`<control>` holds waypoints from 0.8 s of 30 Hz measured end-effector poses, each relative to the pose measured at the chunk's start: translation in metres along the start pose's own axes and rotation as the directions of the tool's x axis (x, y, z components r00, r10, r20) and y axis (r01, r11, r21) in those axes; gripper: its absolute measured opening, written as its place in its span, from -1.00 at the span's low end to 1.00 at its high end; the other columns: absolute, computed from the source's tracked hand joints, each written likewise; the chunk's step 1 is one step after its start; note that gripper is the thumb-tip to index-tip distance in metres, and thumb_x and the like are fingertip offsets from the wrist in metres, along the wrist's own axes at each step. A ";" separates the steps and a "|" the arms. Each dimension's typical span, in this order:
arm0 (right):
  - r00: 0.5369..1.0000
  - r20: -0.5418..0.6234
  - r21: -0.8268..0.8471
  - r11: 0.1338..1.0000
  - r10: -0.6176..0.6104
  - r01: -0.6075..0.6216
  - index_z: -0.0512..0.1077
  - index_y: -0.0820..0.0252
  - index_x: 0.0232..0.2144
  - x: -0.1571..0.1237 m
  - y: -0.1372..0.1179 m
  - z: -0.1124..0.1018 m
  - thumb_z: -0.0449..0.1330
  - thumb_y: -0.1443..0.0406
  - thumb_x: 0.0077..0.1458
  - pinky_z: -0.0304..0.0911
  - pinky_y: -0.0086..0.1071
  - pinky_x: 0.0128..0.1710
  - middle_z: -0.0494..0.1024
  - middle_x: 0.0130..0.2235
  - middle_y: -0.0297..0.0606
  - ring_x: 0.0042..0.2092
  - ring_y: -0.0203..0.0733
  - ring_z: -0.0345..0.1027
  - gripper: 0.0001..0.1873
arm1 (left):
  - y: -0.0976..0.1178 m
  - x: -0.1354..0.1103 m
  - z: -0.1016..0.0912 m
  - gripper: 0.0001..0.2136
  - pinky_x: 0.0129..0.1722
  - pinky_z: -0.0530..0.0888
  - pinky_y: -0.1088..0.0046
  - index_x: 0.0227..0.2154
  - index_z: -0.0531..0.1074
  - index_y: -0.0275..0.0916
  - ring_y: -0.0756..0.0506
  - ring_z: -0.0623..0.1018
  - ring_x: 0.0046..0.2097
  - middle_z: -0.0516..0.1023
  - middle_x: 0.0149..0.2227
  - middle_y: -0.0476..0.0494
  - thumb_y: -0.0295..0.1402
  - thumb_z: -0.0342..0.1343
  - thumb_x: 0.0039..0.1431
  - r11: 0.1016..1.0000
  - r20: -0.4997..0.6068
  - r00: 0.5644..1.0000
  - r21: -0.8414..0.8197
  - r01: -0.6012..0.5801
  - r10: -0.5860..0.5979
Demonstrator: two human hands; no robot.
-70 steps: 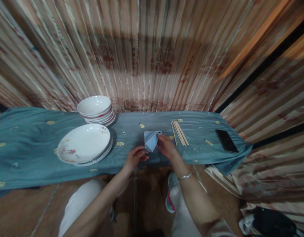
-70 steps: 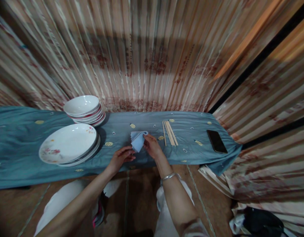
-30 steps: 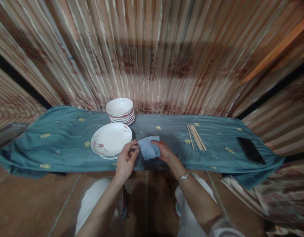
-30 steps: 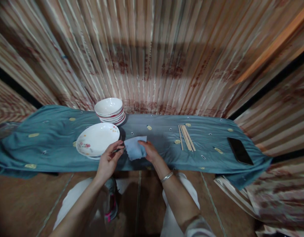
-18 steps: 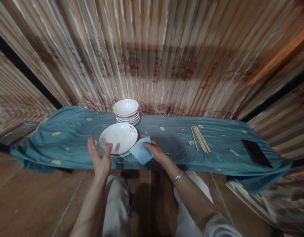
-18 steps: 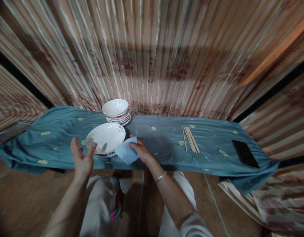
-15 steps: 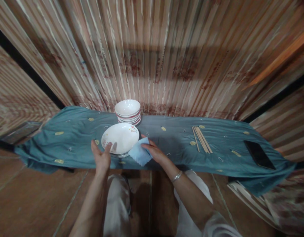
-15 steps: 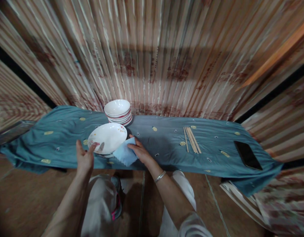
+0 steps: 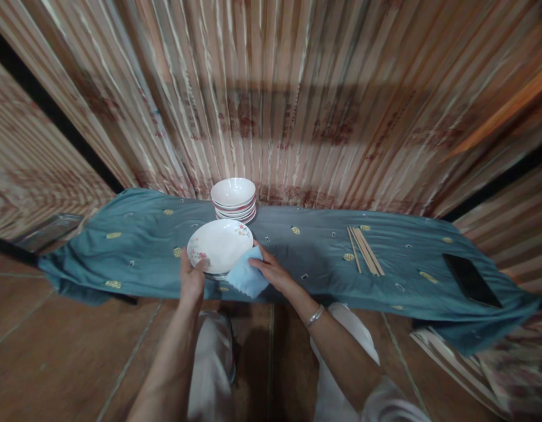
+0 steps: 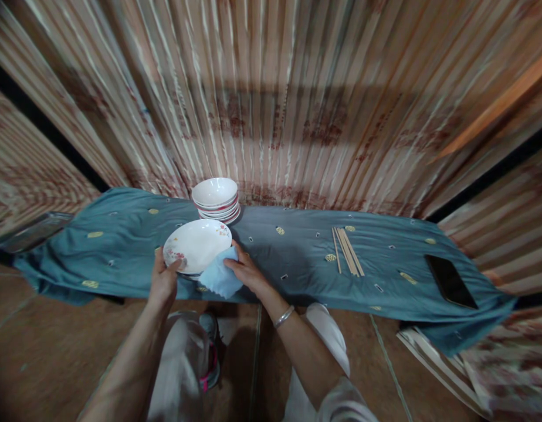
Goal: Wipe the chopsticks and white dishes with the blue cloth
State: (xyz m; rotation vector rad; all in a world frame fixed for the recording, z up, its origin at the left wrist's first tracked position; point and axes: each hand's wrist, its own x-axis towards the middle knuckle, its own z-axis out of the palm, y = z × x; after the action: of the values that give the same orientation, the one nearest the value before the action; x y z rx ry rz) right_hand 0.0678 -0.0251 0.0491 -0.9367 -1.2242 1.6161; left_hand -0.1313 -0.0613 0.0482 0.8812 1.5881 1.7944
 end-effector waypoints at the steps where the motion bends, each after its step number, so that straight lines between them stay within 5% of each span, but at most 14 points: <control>1: 1.000 -0.007 -0.008 1.000 -0.006 0.006 0.40 -0.05 0.04 0.000 0.001 -0.001 0.30 0.30 -0.16 0.21 -0.26 0.05 0.54 -0.15 -0.43 -0.07 -0.16 0.35 -0.38 | 0.000 -0.001 0.001 -0.35 0.07 0.40 0.21 0.14 0.24 -0.17 -0.18 0.48 0.04 0.49 0.04 -0.18 -0.40 0.16 -0.11 1.000 -0.004 1.000 -0.007 0.010 -0.010; 7: 1.000 0.016 -0.003 1.000 -0.007 0.007 0.39 -0.06 0.05 -0.005 -0.004 0.000 0.31 0.27 -0.15 0.21 -0.26 0.07 0.54 -0.13 -0.43 -0.03 -0.13 0.34 -0.38 | 0.011 -0.008 0.004 -0.35 0.10 0.37 0.22 0.10 0.27 -0.16 -0.18 0.46 0.05 0.45 0.08 -0.17 -0.41 0.13 -0.20 0.996 -0.025 0.999 -0.088 0.032 -0.035; 13: 0.999 0.042 0.036 0.999 -0.014 0.013 0.38 -0.04 0.07 -0.020 -0.019 0.000 0.28 0.27 -0.13 0.15 -0.26 0.12 0.53 -0.06 -0.45 0.00 -0.15 0.34 -0.37 | 0.032 -0.023 0.003 -0.30 0.16 0.29 0.28 0.16 0.17 -0.15 -0.18 0.37 0.14 0.34 0.17 -0.18 -0.41 0.14 -0.15 0.994 -0.020 0.995 -0.050 -0.095 0.094; 20: 0.999 0.032 0.131 0.991 0.022 -0.026 0.34 -0.02 0.11 -0.046 -0.035 -0.019 0.30 0.26 -0.13 0.25 -0.26 0.03 0.56 -0.10 -0.41 -0.08 -0.15 0.40 -0.33 | 0.047 -0.045 0.014 -0.23 0.21 0.20 0.23 0.23 0.08 -0.17 -0.22 0.28 0.21 0.21 0.25 -0.25 -0.40 0.19 -0.12 0.984 0.044 0.986 -0.087 -0.158 0.162; 24: 1.000 0.018 0.174 0.984 0.017 -0.020 0.38 -0.02 0.07 -0.058 -0.043 -0.036 0.31 0.25 -0.14 0.29 -0.31 -0.04 0.58 -0.15 -0.43 -0.13 -0.17 0.43 -0.36 | 0.060 -0.064 0.033 -0.19 0.18 0.26 0.23 0.27 -0.03 -0.02 -0.22 0.24 0.25 0.11 0.31 -0.17 -0.37 0.20 -0.05 0.977 0.128 0.983 -0.186 -0.105 0.130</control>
State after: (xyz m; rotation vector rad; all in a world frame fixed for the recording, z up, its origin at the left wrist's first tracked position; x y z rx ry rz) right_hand 0.1292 -0.0633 0.0858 -0.8280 -1.0675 1.7182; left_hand -0.0660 -0.0992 0.1034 1.0100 1.2898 1.8789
